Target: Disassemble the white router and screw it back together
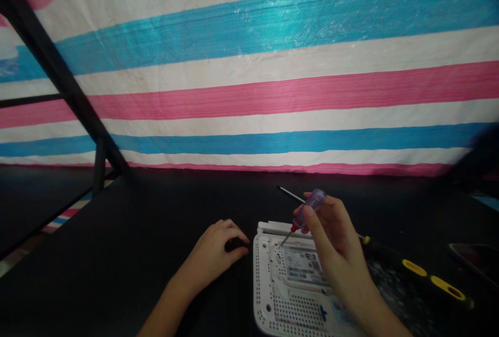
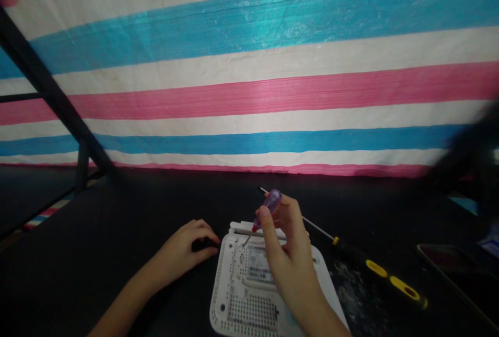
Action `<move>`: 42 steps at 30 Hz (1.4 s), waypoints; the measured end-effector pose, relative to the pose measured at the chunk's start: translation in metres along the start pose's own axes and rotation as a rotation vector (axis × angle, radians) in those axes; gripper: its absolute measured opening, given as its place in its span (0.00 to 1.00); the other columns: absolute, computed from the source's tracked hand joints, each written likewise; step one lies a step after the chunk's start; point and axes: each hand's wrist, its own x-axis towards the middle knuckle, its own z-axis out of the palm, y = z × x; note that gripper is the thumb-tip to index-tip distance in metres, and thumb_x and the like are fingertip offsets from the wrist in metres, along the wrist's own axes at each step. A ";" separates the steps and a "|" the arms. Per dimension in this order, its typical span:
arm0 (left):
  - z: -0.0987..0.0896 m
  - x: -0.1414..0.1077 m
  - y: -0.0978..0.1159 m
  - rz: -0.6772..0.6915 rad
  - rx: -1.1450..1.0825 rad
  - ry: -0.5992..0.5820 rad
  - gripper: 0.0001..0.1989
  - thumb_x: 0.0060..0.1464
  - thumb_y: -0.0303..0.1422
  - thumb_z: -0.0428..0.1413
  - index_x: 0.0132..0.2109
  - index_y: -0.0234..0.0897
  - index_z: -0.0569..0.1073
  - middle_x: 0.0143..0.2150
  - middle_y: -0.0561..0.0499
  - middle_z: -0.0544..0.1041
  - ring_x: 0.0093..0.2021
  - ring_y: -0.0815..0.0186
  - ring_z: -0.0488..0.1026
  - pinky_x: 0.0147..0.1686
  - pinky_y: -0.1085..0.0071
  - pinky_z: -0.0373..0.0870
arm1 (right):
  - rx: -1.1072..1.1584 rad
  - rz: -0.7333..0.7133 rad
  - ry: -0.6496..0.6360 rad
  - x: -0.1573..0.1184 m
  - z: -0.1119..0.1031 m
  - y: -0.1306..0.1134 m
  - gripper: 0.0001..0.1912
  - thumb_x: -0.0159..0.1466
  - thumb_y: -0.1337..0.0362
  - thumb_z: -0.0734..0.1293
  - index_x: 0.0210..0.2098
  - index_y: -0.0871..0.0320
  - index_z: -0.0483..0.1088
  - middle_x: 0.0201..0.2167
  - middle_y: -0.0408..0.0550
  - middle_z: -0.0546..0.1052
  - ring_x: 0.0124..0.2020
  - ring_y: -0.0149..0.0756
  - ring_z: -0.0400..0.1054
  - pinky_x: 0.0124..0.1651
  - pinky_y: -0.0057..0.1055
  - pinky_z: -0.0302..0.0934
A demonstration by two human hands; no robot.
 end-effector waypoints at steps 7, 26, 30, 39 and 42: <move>0.006 0.002 0.008 0.024 0.061 0.004 0.05 0.54 0.30 0.57 0.36 0.44 0.77 0.38 0.52 0.76 0.41 0.61 0.71 0.44 0.63 0.63 | -0.009 0.013 -0.008 0.000 0.000 -0.002 0.17 0.62 0.49 0.62 0.43 0.54 0.61 0.36 0.46 0.72 0.35 0.29 0.69 0.33 0.23 0.66; 0.008 0.003 0.006 -0.032 0.000 0.174 0.10 0.53 0.27 0.53 0.41 0.43 0.74 0.34 0.53 0.76 0.36 0.63 0.73 0.38 0.68 0.68 | -0.043 -0.185 0.060 0.008 -0.019 -0.016 0.11 0.63 0.56 0.64 0.42 0.53 0.62 0.36 0.45 0.73 0.33 0.29 0.70 0.35 0.25 0.67; 0.006 0.003 0.004 -0.063 0.011 0.183 0.13 0.53 0.28 0.52 0.46 0.44 0.71 0.36 0.54 0.76 0.35 0.64 0.72 0.38 0.68 0.67 | -0.358 -0.258 -0.118 0.044 -0.023 -0.022 0.14 0.62 0.53 0.63 0.44 0.54 0.64 0.33 0.46 0.72 0.30 0.31 0.69 0.31 0.27 0.64; 0.001 0.002 -0.002 -0.184 0.057 0.214 0.06 0.51 0.28 0.53 0.38 0.43 0.68 0.33 0.57 0.76 0.29 0.66 0.71 0.28 0.72 0.61 | -0.736 -0.189 -0.943 0.080 0.061 0.021 0.13 0.60 0.58 0.68 0.37 0.62 0.71 0.27 0.43 0.72 0.26 0.24 0.64 0.33 0.26 0.63; 0.002 0.003 -0.002 -0.178 0.038 0.220 0.06 0.52 0.29 0.52 0.39 0.43 0.67 0.35 0.56 0.76 0.32 0.65 0.72 0.30 0.72 0.62 | -0.716 -0.130 -0.964 0.086 0.042 0.024 0.17 0.60 0.54 0.67 0.43 0.60 0.71 0.33 0.46 0.74 0.29 0.26 0.67 0.35 0.26 0.65</move>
